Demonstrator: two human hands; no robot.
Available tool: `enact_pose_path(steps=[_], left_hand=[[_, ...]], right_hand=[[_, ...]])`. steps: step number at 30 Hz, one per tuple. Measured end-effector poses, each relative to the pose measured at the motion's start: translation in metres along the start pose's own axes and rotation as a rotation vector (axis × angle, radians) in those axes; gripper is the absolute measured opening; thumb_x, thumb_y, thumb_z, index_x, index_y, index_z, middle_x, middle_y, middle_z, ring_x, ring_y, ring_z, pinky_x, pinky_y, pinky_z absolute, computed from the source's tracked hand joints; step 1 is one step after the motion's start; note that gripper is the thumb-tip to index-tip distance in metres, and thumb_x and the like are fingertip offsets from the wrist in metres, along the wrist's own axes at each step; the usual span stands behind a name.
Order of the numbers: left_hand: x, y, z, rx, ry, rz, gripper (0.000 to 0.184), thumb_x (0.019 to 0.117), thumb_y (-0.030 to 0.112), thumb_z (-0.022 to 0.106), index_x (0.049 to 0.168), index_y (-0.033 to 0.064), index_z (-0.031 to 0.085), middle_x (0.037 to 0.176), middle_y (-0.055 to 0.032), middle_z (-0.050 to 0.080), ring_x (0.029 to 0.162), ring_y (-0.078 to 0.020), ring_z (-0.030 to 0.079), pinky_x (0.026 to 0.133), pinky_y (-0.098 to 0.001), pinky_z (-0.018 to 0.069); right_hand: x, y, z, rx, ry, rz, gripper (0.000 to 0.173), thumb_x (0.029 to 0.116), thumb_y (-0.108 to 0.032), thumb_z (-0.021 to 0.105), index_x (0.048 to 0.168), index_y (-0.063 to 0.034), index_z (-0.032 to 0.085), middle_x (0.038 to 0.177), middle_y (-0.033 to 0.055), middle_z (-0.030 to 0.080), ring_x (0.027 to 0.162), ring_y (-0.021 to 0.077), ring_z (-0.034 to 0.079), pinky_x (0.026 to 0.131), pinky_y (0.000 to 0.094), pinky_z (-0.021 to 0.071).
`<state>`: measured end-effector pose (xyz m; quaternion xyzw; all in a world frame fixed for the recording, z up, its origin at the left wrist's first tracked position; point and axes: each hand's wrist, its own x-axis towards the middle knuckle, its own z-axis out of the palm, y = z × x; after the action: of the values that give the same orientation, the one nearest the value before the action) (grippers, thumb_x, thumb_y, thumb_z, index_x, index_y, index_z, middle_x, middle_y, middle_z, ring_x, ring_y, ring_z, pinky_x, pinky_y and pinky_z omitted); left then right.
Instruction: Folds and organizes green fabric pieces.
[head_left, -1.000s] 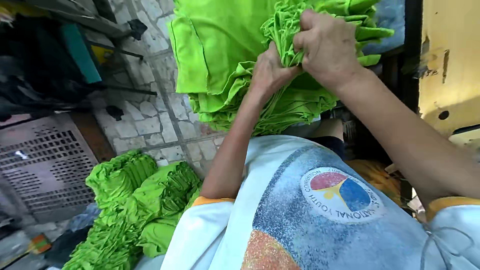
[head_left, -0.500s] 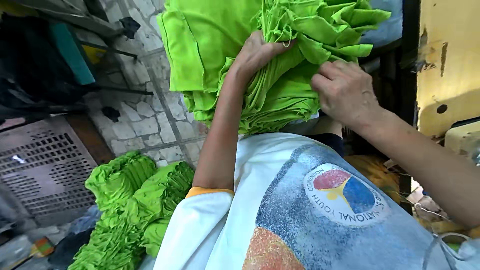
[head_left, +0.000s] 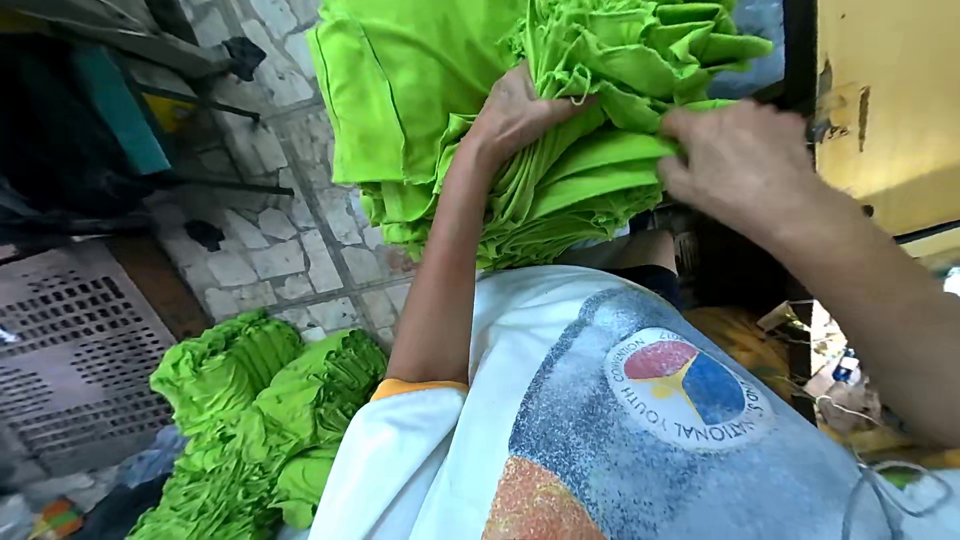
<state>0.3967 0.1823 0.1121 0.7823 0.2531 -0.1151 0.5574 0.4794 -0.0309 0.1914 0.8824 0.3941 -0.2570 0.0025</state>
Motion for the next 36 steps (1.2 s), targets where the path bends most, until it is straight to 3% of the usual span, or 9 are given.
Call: enact_pose_path(steps=[3,5,8,12,18,22,27,32,36], left_hand=[[-0.020,0.000,0.010,0.030,-0.097,0.174,0.108,0.0757,0.050,0.086,0.154,0.0004,0.030,0.143,-0.0126,0.056,0.131,-0.0123,0.056,0.113,-0.0335,0.0458],[-0.026,-0.001,0.027,0.195,0.050,0.160,0.117,0.0694,0.057,0.087,0.152,-0.0038,0.032,0.142,-0.0204,0.056,0.132,-0.0275,0.055,0.113,-0.0483,0.0437],[-0.024,0.001,0.045,0.307,0.321,0.021,0.083,0.0815,0.044,0.081,0.140,-0.0052,0.049,0.123,-0.0225,0.067,0.116,-0.0363,0.066,0.099,-0.0564,0.0505],[-0.006,0.006,0.010,0.169,0.159,-0.159,0.052,0.0916,0.039,0.069,0.126,0.0000,0.062,0.116,-0.0198,0.069,0.111,-0.0328,0.066,0.095,-0.0580,0.0501],[0.012,0.005,-0.011,0.044,0.057,-0.146,0.050,0.0906,0.054,0.069,0.119,0.0129,0.068,0.110,-0.0039,0.072,0.103,-0.0121,0.069,0.093,-0.0420,0.0552],[-0.003,0.002,-0.005,0.011,0.034,-0.028,0.053,0.0916,0.043,0.073,0.131,0.0092,0.061,0.119,-0.0040,0.070,0.110,-0.0071,0.066,0.100,-0.0339,0.0529],[-0.025,-0.002,0.013,0.078,-0.069,0.142,0.114,0.0712,0.050,0.088,0.155,0.0005,0.028,0.142,-0.0158,0.056,0.130,-0.0187,0.056,0.112,-0.0408,0.0463],[-0.016,-0.005,0.021,0.211,0.173,0.041,0.062,0.0883,0.035,0.075,0.134,-0.0029,0.056,0.117,-0.0203,0.069,0.113,-0.0317,0.067,0.099,-0.0549,0.0497],[0.000,0.006,-0.014,0.074,0.001,-0.075,0.037,0.0969,0.036,0.066,0.122,0.0095,0.066,0.109,-0.0041,0.070,0.099,-0.0089,0.067,0.091,-0.0363,0.0548]], right_hand=[[0.032,-0.024,-0.021,0.094,0.119,-0.005,0.033,0.0970,-0.016,0.055,0.123,0.0040,0.061,0.107,0.0365,0.065,0.105,0.0603,0.061,0.078,0.0761,0.0425],[0.058,-0.038,-0.018,0.142,0.130,0.035,0.038,0.0939,-0.016,0.056,0.127,0.0034,0.060,0.115,0.0340,0.065,0.113,0.0554,0.060,0.085,0.0732,0.0435],[0.068,-0.051,-0.011,0.203,0.141,0.037,0.039,0.0946,-0.015,0.056,0.130,0.0004,0.057,0.114,0.0293,0.067,0.111,0.0495,0.064,0.086,0.0680,0.0470],[0.030,-0.038,0.019,0.171,0.378,-0.343,0.040,0.1032,-0.016,0.053,0.141,-0.0023,0.055,0.119,0.0233,0.065,0.099,0.0396,0.068,0.078,0.0538,0.0556],[0.013,0.026,0.081,-0.023,0.125,-0.518,0.021,0.0845,0.016,0.063,0.098,0.0016,0.069,0.116,0.0293,0.062,0.109,0.0515,0.061,0.081,0.0637,0.0525],[0.017,0.028,0.037,0.183,0.131,-0.469,0.025,0.0868,0.016,0.055,0.100,0.0031,0.072,0.106,0.0280,0.067,0.099,0.0508,0.065,0.076,0.0677,0.0518],[0.055,-0.015,0.014,0.265,0.348,-0.428,0.023,0.0939,0.006,0.050,0.093,0.0031,0.073,0.093,0.0238,0.069,0.089,0.0440,0.069,0.073,0.0609,0.0510],[0.054,-0.045,0.034,0.183,0.509,-0.356,0.023,0.0962,0.005,0.050,0.106,0.0007,0.070,0.108,0.0224,0.068,0.105,0.0407,0.067,0.081,0.0530,0.0543],[0.015,-0.025,0.074,0.010,0.515,-0.670,0.027,0.0977,0.005,0.056,0.119,-0.0050,0.070,0.128,0.0235,0.066,0.122,0.0425,0.061,0.100,0.0564,0.0481]])
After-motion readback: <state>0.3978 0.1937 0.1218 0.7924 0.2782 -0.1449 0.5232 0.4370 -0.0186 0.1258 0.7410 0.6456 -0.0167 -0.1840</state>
